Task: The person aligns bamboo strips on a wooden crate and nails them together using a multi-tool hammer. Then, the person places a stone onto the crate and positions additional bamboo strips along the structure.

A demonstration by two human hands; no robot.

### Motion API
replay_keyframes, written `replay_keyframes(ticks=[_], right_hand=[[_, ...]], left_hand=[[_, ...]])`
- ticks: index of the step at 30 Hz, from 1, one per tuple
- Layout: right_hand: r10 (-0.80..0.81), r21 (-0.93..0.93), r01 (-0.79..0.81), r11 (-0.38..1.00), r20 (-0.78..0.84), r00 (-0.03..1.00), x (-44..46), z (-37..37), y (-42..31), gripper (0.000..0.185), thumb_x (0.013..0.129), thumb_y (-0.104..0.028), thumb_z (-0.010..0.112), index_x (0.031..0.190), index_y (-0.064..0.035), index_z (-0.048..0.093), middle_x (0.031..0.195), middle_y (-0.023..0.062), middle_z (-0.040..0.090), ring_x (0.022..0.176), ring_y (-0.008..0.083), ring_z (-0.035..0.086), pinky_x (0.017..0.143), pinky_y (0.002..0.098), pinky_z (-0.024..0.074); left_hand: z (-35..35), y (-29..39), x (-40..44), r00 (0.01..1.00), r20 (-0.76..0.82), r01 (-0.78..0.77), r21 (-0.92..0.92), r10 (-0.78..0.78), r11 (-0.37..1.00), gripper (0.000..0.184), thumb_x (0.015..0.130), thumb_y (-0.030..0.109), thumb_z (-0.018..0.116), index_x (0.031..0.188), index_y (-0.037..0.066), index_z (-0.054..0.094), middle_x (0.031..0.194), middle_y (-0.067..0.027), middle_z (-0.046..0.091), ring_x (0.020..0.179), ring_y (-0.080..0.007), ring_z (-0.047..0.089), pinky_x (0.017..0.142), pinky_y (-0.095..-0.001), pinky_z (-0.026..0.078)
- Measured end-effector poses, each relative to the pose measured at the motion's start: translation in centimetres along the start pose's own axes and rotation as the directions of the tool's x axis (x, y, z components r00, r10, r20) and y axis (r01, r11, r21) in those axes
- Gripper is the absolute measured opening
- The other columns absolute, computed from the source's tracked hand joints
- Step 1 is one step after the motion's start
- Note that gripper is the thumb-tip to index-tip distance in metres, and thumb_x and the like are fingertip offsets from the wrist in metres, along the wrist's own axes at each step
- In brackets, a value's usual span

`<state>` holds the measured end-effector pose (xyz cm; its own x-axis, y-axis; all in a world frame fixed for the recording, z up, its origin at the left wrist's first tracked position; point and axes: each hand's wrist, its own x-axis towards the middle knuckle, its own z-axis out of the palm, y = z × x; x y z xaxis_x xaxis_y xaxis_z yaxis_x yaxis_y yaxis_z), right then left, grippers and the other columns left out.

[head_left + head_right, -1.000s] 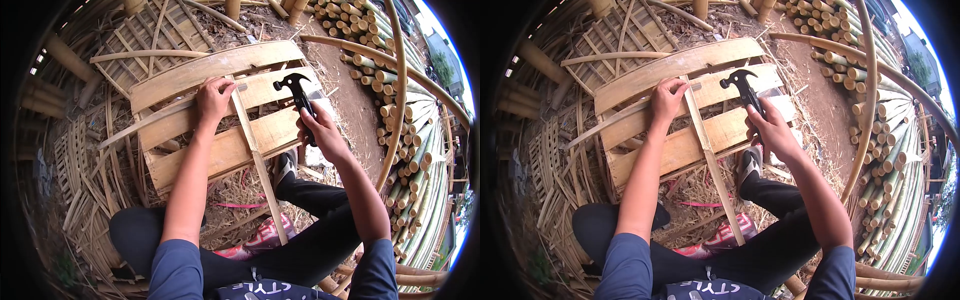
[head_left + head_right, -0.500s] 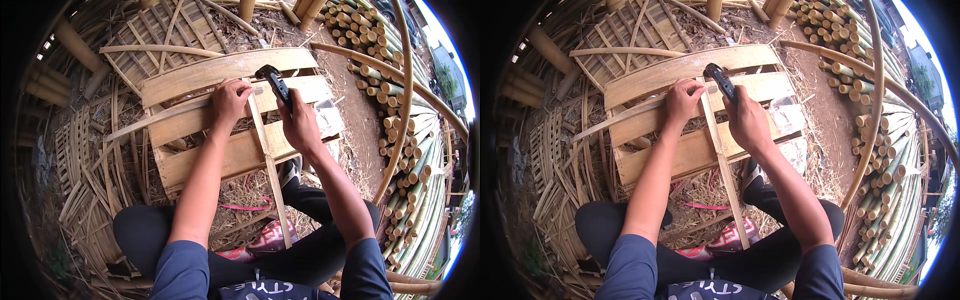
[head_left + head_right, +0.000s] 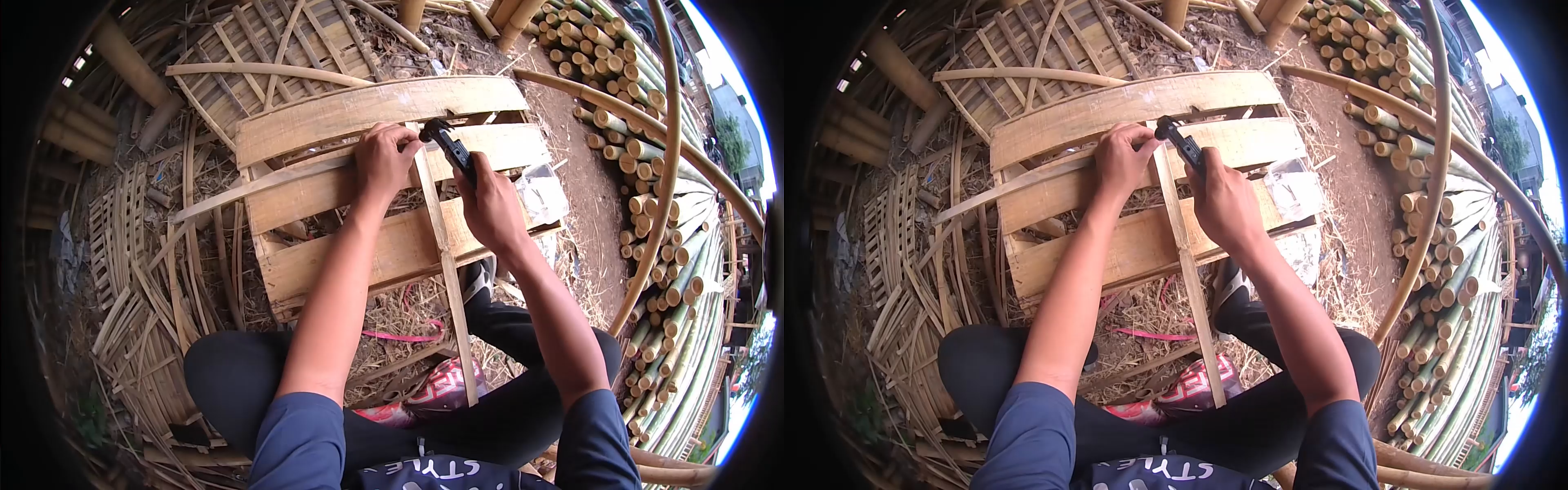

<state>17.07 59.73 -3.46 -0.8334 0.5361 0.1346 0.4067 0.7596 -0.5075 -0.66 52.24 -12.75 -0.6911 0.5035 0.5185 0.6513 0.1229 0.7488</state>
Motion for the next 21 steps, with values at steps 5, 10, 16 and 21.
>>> replay_keyframes(ticks=[5,10,16,21], right_hand=[[-0.006,0.031,0.007,0.999,-0.05,0.999,-0.1,0.2,-0.4,0.023,0.103,-0.022,0.056,0.11,-0.0016,0.046,0.077,0.0278,0.066,0.07,0.0496,0.064,0.06,0.058,0.047],[-0.008,0.009,0.008,1.0,-0.046,0.999,0.0,0.4,-0.5,0.023,0.103,-0.022,0.056,0.106,-0.0018,0.046,0.074,0.0274,0.066,0.068,0.0498,0.064,0.058,0.058,0.0463],[-0.054,-0.003,0.054,0.999,-0.081,0.995,-0.6,0.4,-0.3,0.023,0.104,-0.021,0.056,0.112,-0.0011,0.048,0.073,0.0274,0.065,0.066,0.0492,0.064,0.057,0.0569,0.0464],[-0.028,-0.056,0.025,0.998,-0.046,0.999,-0.4,0.6,-0.2,0.023,0.104,-0.02,0.056,0.113,0.0002,0.048,0.072,0.0268,0.064,0.065,0.0484,0.064,0.055,0.0557,0.0454]], left_hand=[[0.4,-0.5,-0.2,1.0,-0.014,0.002,0.015,-0.002,1.0,0.017,0.08,0.024,0.082,0.084,0.008,0.076,0.089,-0.0096,0.074,0.086,-0.0297,0.07,0.078,-0.0394,0.054],[-0.2,0.0,-0.2,0.999,0.012,0.034,-0.009,-0.034,0.999,0.016,0.08,0.023,0.082,0.084,0.008,0.076,0.089,-0.0104,0.074,0.087,-0.0305,0.07,0.078,-0.0399,0.054],[0.0,0.0,-0.2,0.998,0.043,0.037,0.006,-0.037,0.999,0.015,0.081,0.021,0.081,0.084,0.008,0.076,0.089,-0.0102,0.074,0.087,-0.0297,0.07,0.079,-0.0393,0.054],[0.0,0.0,-0.3,0.999,0.023,0.042,0.027,-0.042,0.999,0.015,0.081,0.024,0.081,0.086,0.01,0.077,0.092,-0.0095,0.074,0.088,-0.0293,0.07,0.078,-0.0393,0.054]])
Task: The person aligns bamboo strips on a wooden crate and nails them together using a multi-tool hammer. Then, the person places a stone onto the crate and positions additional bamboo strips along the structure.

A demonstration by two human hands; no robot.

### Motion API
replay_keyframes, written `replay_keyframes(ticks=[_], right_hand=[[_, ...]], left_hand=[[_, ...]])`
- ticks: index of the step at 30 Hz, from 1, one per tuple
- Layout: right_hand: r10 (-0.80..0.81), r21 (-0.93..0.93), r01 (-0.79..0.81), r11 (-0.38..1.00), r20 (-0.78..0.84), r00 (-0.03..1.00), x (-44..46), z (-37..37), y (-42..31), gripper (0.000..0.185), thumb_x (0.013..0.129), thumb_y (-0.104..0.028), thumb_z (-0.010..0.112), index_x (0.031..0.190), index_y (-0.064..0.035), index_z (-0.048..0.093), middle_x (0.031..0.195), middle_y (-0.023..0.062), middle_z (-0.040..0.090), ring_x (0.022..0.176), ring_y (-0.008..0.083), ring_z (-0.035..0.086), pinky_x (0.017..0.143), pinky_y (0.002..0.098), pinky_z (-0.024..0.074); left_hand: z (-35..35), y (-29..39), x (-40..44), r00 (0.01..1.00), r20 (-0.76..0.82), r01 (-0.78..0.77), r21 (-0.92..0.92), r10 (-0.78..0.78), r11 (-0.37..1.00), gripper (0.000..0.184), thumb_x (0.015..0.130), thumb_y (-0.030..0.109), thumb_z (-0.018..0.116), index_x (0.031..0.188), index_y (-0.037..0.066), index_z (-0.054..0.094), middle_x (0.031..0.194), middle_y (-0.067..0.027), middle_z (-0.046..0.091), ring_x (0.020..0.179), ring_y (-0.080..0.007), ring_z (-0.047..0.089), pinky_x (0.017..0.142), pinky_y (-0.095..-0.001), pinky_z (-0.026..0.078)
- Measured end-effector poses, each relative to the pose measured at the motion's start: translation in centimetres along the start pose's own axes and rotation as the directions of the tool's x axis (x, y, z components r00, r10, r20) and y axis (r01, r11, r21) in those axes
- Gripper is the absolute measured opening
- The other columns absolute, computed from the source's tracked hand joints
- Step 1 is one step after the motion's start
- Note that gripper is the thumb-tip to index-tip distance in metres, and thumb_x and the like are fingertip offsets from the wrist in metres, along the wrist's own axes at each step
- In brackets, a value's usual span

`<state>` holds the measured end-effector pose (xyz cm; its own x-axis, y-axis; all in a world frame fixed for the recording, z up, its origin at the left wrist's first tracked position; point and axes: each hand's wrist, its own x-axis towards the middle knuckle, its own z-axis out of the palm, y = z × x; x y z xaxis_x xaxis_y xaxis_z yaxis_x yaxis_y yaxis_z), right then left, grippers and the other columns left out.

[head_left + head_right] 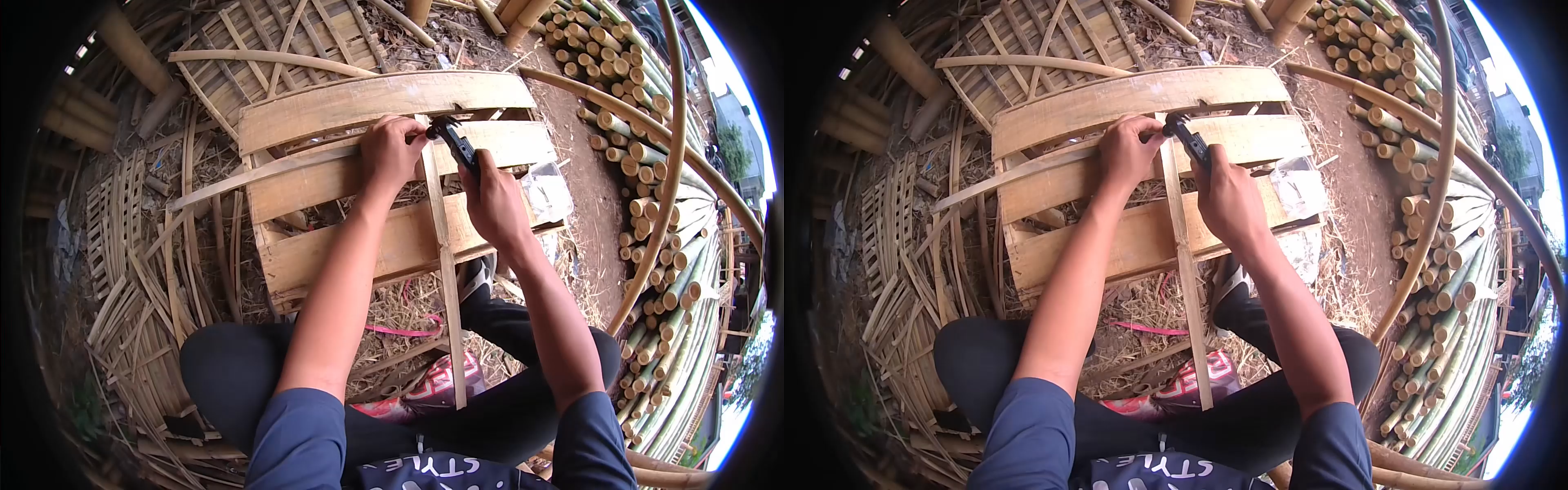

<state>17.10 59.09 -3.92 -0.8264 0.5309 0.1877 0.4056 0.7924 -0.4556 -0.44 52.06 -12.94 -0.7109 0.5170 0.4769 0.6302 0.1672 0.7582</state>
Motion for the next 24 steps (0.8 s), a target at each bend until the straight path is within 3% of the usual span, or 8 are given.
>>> replay_keyframes(ticks=[5,7,11,15,17,20,23,24], right_hand=[[-0.036,0.138,0.061,0.989,-0.178,0.983,-0.3,0.6,-0.4,0.022,0.104,-0.021,0.056,0.105,-0.0009,0.047,0.072,0.027,0.064,0.066,0.0485,0.064,0.056,0.0562,0.0455],[0.045,-0.06,-0.043,0.997,0.039,0.998,0.2,-0.1,-0.7,0.02,0.104,-0.021,0.055,0.106,-0.0026,0.048,0.071,0.0268,0.064,0.067,0.0491,0.064,0.056,0.0573,0.0447],[0.048,0.035,-0.046,0.998,-0.057,0.997,0.1,-0.4,-0.9,0.022,0.103,-0.022,0.057,0.104,-0.0015,0.049,0.072,0.0276,0.064,0.068,0.0499,0.063,0.059,0.0571,0.0452],[0.1,0.153,-0.083,0.985,-0.106,0.989,-0.4,-0.5,-1.1,0.029,0.099,-0.022,0.065,0.109,0.003,0.052,0.074,0.0243,0.066,0.066,0.0434,0.066,0.059,0.0487,0.049],[0.192,0.109,-0.184,0.977,-0.062,0.979,-1.4,-0.5,-1.8,0.055,0.083,-0.03,0.085,0.109,0.006,0.053,0.068,0.0138,0.061,0.058,0.0294,0.061,0.058,0.0429,0.0487],[0.321,0.131,-0.315,0.94,-0.029,0.947,-2.4,0.0,-1.9,0.073,0.069,-0.033,0.095,0.111,0.0061,0.05,0.065,0.0078,0.053,0.056,0.0215,0.053,0.056,0.0405,0.0473],[0.27,0.1,-0.263,0.96,-0.068,0.96,-3.5,0.7,-1.8,0.079,0.067,-0.033,0.097,0.114,0.006,0.047,0.066,0.0082,0.053,0.058,0.0215,0.054,0.056,0.0403,0.0471],[0.211,0.113,-0.196,0.974,-0.14,0.967,-4.0,1.5,-1.3,0.074,0.064,-0.033,0.099,0.102,-0.0002,0.046,0.063,-0.0006,0.043,0.054,0.0112,0.038,0.046,0.0317,0.0375]], left_hand=[[-0.1,-0.1,0.1,1.0,0.006,0.002,0.0,-0.002,1.0,0.016,0.081,0.024,0.082,0.086,0.01,0.078,0.09,-0.0094,0.074,0.087,-0.0293,0.07,0.078,-0.0398,0.054],[0.1,0.1,0.1,1.0,-0.009,0.002,0.024,-0.002,1.0,0.016,0.081,0.024,0.082,0.086,0.01,0.077,0.089,-0.0093,0.074,0.088,-0.029,0.07,0.079,-0.0393,0.055],[-0.4,0.7,0.3,0.999,0.03,0.026,-0.016,-0.025,1.0,0.015,0.082,0.025,0.081,0.085,0.01,0.077,0.087,-0.0091,0.073,0.086,-0.0294,0.07,0.077,-0.0395,0.054],[-0.3,0.7,0.2,1.0,0.004,0.015,0.004,-0.015,1.0,0.016,0.081,0.026,0.081,0.083,0.01,0.077,0.086,-0.0083,0.073,0.083,-0.0282,0.069,0.076,-0.0386,0.054],[0.2,0.3,0.3,1.0,0.003,-0.003,-0.019,0.003,1.0,0.017,0.081,0.027,0.081,0.082,0.01,0.077,0.083,-0.0076,0.073,0.083,-0.0277,0.069,0.076,-0.0385,0.054],[0.0,0.3,0.2,1.0,-0.001,0.009,-0.02,-0.009,1.0,0.018,0.08,0.028,0.082,0.081,0.011,0.077,0.082,-0.0073,0.073,0.082,-0.0273,0.069,0.075,-0.0385,0.054],[0.1,0.3,0.2,0.999,-0.031,-0.01,-0.015,0.009,1.0,0.018,0.08,0.028,0.082,0.081,0.011,0.077,0.082,-0.0074,0.073,0.081,-0.0271,0.069,0.074,-0.0388,0.054],[0.1,0.2,0.2,1.0,-0.018,-0.015,-0.021,0.015,1.0,0.018,0.08,0.027,0.082,0.081,0.01,0.077,0.082,-0.0077,0.073,0.081,-0.0271,0.069,0.074,-0.0392,0.053]])
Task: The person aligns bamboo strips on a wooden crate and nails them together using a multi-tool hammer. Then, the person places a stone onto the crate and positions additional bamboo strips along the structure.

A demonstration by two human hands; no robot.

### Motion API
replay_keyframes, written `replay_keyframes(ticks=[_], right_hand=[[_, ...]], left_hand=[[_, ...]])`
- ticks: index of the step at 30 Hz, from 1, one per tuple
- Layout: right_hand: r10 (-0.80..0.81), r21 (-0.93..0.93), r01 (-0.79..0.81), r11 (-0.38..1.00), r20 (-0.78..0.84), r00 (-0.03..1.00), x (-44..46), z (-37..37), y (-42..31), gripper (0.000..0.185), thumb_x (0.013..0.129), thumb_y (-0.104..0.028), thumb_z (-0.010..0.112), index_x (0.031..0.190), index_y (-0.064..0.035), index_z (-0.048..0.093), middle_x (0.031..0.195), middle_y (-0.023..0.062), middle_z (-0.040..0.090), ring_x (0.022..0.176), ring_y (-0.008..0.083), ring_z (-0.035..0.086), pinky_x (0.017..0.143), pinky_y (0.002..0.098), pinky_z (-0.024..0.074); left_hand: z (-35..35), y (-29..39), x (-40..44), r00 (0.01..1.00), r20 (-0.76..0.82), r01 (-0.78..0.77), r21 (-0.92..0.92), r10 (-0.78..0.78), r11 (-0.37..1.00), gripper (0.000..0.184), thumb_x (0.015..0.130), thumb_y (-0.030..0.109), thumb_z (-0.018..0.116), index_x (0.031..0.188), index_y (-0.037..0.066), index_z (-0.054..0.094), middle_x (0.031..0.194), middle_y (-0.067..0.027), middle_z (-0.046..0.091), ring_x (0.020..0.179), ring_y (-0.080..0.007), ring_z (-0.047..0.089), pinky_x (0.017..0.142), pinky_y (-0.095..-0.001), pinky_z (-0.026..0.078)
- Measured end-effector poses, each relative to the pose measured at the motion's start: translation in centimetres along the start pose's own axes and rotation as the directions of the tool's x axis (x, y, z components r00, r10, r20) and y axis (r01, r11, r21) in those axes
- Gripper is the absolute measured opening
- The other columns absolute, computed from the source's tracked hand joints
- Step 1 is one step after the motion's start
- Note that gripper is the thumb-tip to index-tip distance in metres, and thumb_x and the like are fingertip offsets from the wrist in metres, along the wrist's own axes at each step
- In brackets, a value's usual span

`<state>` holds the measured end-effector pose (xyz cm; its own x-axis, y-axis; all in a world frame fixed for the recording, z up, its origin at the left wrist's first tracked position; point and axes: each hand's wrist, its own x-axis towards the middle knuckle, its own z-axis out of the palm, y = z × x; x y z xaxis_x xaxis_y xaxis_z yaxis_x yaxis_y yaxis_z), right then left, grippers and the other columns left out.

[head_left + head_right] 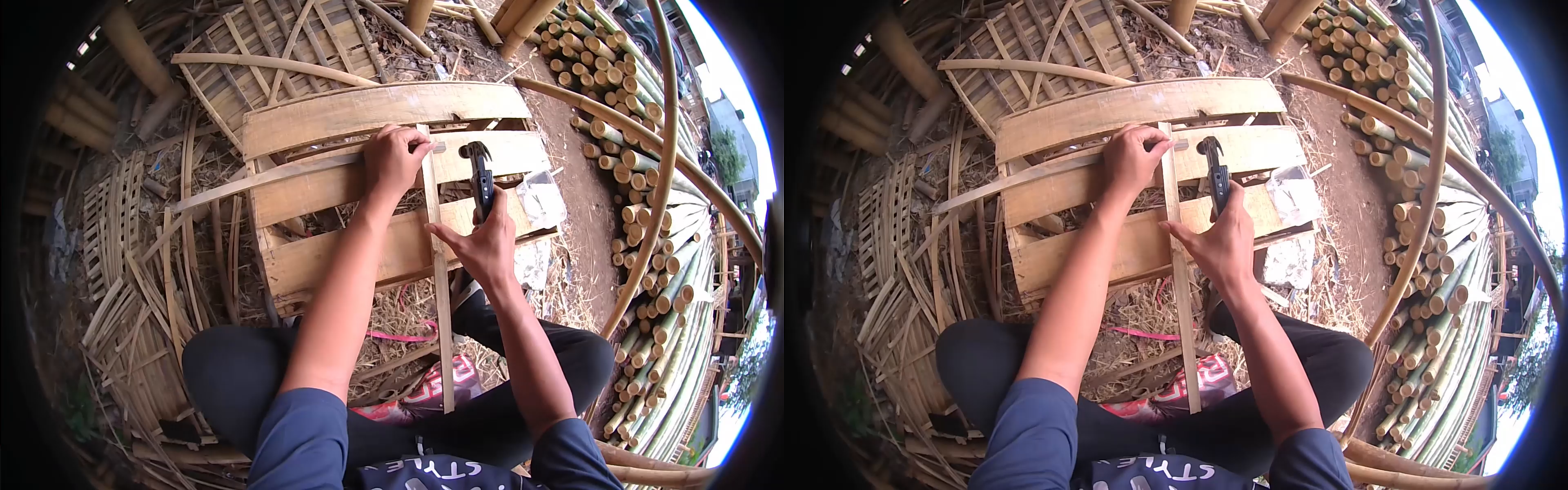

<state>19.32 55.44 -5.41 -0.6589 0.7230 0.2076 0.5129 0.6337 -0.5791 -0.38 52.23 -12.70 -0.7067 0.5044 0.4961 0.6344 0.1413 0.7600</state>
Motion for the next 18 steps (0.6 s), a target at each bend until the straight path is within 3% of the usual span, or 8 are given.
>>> replay_keyframes(ticks=[3,6,9,12,15,18], right_hand=[[-0.017,-0.043,0.018,0.999,0.026,1.0,-1.2,0.7,0.8,0.078,0.062,-0.03,0.099,0.109,0.0007,0.046,0.066,0.0018,0.047,0.055,0.0139,0.043,0.049,0.0343,0.0412],[0.093,-0.069,-0.082,0.994,0.178,0.98,-1.8,0.3,0.1,0.087,0.07,-0.025,0.093,0.132,0.0054,0.039,0.08,0.0197,0.063,0.076,0.0367,0.066,0.072,0.0458,0.0515],[0.017,-0.008,-0.016,1.0,0.075,0.997,-2.0,0.9,0.5,0.075,0.068,-0.022,0.093,0.121,0.0025,0.047,0.067,0.0058,0.051,0.057,0.0186,0.05,0.055,0.038,0.0452],[0.028,0.006,-0.029,1.0,0.09,0.996,-2.0,1.1,1.2,0.074,0.069,-0.022,0.092,0.122,0.0034,0.047,0.067,0.0059,0.051,0.057,0.0184,0.05,0.055,0.0365,0.0454],[0.125,-0.002,-0.127,0.992,0.185,0.975,-2.1,0.5,0.6,0.08,0.074,-0.021,0.089,0.133,0.0047,0.041,0.077,0.0179,0.061,0.073,0.0357,0.065,0.069,0.0458,0.0512],[0.175,-0.013,-0.176,0.984,0.222,0.959,-1.9,0.0,0.1,0.079,0.075,-0.022,0.088,0.132,0.0049,0.041,0.078,0.0185,0.062,0.074,0.0359,0.066,0.069,0.0462,0.0514]], left_hand=[[0.2,-0.2,0.0,1.0,0.007,0.004,0.019,-0.004,1.0,0.017,0.08,0.026,0.083,0.081,0.01,0.076,0.082,-0.0079,0.073,0.082,-0.0275,0.069,0.075,-0.0391,0.054],[0.2,-0.2,0.0,1.0,-0.006,-0.012,0.01,0.012,1.0,0.017,0.08,0.025,0.083,0.081,0.009,0.076,0.083,-0.0084,0.074,0.083,-0.028,0.069,0.075,-0.0391,0.054],[0.0,-0.1,0.0,1.0,-0.006,-0.011,-0.007,0.011,1.0,0.017,0.08,0.025,0.083,0.081,0.009,0.076,0.084,-0.0089,0.074,0.084,-0.0283,0.069,0.075,-0.0393,0.054],[0.1,-0.1,0.0,1.0,-0.001,0.002,-0.002,-0.002,1.0,0.017,0.08,0.025,0.083,0.081,0.009,0.076,0.085,-0.0092,0.074,0.084,-0.0286,0.069,0.076,-0.0396,0.054],[0.1,-0.1,0.0,1.0,0.007,0.005,0.009,-0.005,1.0,0.018,0.08,0.025,0.083,0.082,0.009,0.076,0.085,-0.0093,0.074,0.085,-0.0288,0.069,0.077,-0.0396,0.054],[-0.1,-0.1,0.0,1.0,0.022,0.013,0.017,-0.013,1.0,0.018,0.08,0.025,0.083,0.082,0.009,0.076,0.086,-0.0094,0.074,0.085,-0.0288,0.069,0.077,-0.0395,0.054]])
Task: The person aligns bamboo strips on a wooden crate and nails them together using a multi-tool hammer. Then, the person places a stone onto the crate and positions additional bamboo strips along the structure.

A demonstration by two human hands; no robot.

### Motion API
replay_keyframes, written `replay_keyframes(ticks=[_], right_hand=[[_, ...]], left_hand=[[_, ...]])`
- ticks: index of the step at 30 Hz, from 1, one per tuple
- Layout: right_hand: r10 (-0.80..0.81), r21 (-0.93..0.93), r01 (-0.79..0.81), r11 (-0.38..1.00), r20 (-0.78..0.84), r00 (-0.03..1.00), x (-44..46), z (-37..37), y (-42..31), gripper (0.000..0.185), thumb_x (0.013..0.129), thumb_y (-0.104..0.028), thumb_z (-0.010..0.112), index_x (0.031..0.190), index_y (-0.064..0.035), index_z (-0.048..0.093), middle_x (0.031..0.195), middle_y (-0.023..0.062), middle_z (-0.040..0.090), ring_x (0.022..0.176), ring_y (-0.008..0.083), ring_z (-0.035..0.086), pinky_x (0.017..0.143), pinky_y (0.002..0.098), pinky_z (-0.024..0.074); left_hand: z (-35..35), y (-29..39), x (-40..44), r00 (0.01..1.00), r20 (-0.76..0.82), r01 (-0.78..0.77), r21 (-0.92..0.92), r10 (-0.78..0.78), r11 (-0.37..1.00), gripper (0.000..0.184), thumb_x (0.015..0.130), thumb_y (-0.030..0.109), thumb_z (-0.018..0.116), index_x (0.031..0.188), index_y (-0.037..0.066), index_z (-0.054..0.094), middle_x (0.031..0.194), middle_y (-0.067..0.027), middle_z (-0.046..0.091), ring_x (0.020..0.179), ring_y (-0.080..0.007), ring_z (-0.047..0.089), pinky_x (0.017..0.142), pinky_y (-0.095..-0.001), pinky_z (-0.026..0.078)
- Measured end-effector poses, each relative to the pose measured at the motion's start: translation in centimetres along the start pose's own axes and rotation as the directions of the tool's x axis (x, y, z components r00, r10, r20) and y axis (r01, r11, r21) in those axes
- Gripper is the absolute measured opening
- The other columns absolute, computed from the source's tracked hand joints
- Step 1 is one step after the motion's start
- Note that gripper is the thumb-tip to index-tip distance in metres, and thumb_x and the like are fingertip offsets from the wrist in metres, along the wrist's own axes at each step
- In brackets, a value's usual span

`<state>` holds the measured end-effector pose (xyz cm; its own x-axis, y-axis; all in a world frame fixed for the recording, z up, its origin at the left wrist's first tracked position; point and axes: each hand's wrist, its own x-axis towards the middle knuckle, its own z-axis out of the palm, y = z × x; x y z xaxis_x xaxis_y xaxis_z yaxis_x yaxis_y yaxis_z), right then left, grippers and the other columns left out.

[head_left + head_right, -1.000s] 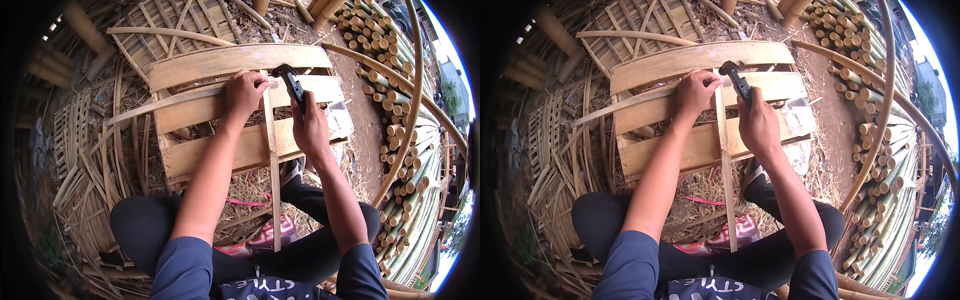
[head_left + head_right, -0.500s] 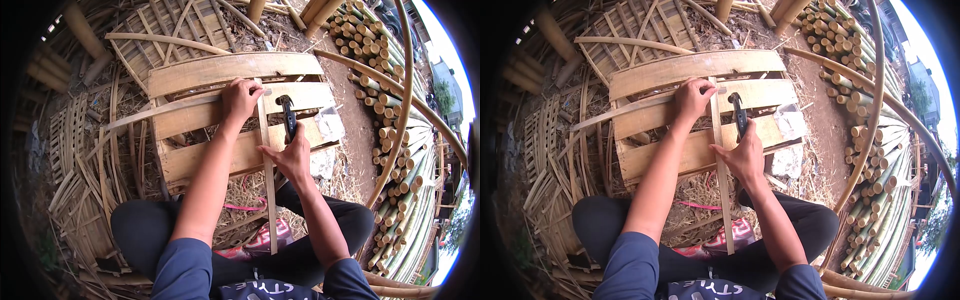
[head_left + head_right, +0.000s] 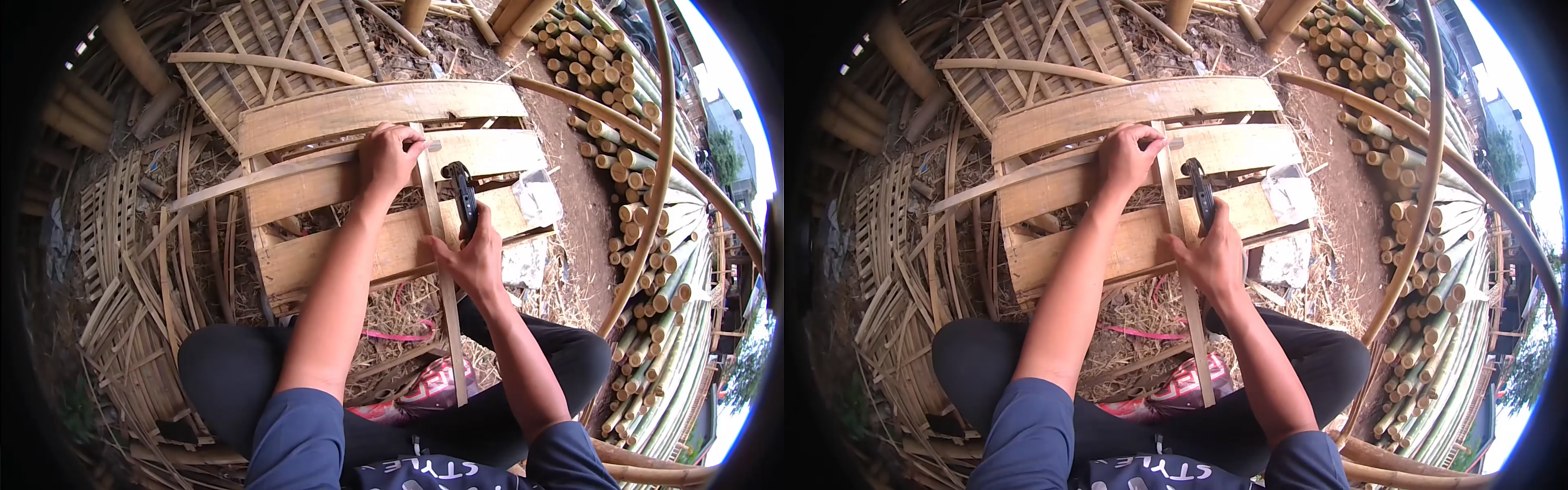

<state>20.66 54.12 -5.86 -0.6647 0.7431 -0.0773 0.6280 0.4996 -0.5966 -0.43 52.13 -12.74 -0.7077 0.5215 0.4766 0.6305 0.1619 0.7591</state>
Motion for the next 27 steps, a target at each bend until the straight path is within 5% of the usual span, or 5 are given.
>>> replay_keyframes(ticks=[6,21,24,27], right_hand=[[-0.11,-0.037,0.108,0.993,-0.077,0.991,0.0,1.1,2.1,0.078,0.077,-0.025,0.088,0.133,0.0044,0.041,0.08,0.0185,0.062,0.073,0.036,0.065,0.069,0.0466,0.0515],[-0.066,0.005,0.066,0.998,-0.037,0.997,-0.1,0.9,1.6,0.075,0.077,-0.027,0.087,0.13,0.0049,0.044,0.074,0.015,0.061,0.068,0.0328,0.064,0.065,0.044,0.0513],[-0.153,0.018,0.157,0.987,-0.133,0.979,0.0,1.4,2.6,0.072,0.075,-0.025,0.088,0.128,0.0047,0.049,0.066,0.0074,0.055,0.057,0.0185,0.055,0.056,0.0344,0.0483],[-0.133,0.024,0.137,0.99,-0.127,0.983,0.0,1.1,2.4,0.071,0.076,-0.025,0.087,0.128,0.0043,0.049,0.067,0.0085,0.057,0.059,0.0195,0.057,0.058,0.0348,0.0495]], left_hand=[[-0.1,0.1,0.0,1.0,0.005,-0.003,-0.012,0.003,1.0,0.015,0.08,0.023,0.082,0.084,0.009,0.076,0.087,-0.0088,0.074,0.088,-0.0289,0.069,0.079,-0.0393,0.054],[-0.1,0.0,-0.1,0.997,0.018,-0.069,0.013,0.068,0.998,0.029,0.08,0.02,0.082,0.106,0.007,0.079,0.114,-0.0083,0.073,0.1,-0.0285,0.069,0.089,-0.0378,0.054],[0.6,-1.4,0.0,0.988,0.012,-0.157,0.071,0.157,0.985,0.032,0.079,0.024,0.083,0.105,0.007,0.079,0.124,-0.0075,0.072,0.105,-0.0282,0.068,0.093,-0.04,0.053],[-0.8,-0.6,0.0,0.974,0.127,-0.211,0.179,0.19,0.961,0.041,0.08,0.035,0.082,0.11,0.008,0.078,0.131,-0.0061,0.07,0.115,-0.0256,0.064,0.098,-0.0432,0.048]])
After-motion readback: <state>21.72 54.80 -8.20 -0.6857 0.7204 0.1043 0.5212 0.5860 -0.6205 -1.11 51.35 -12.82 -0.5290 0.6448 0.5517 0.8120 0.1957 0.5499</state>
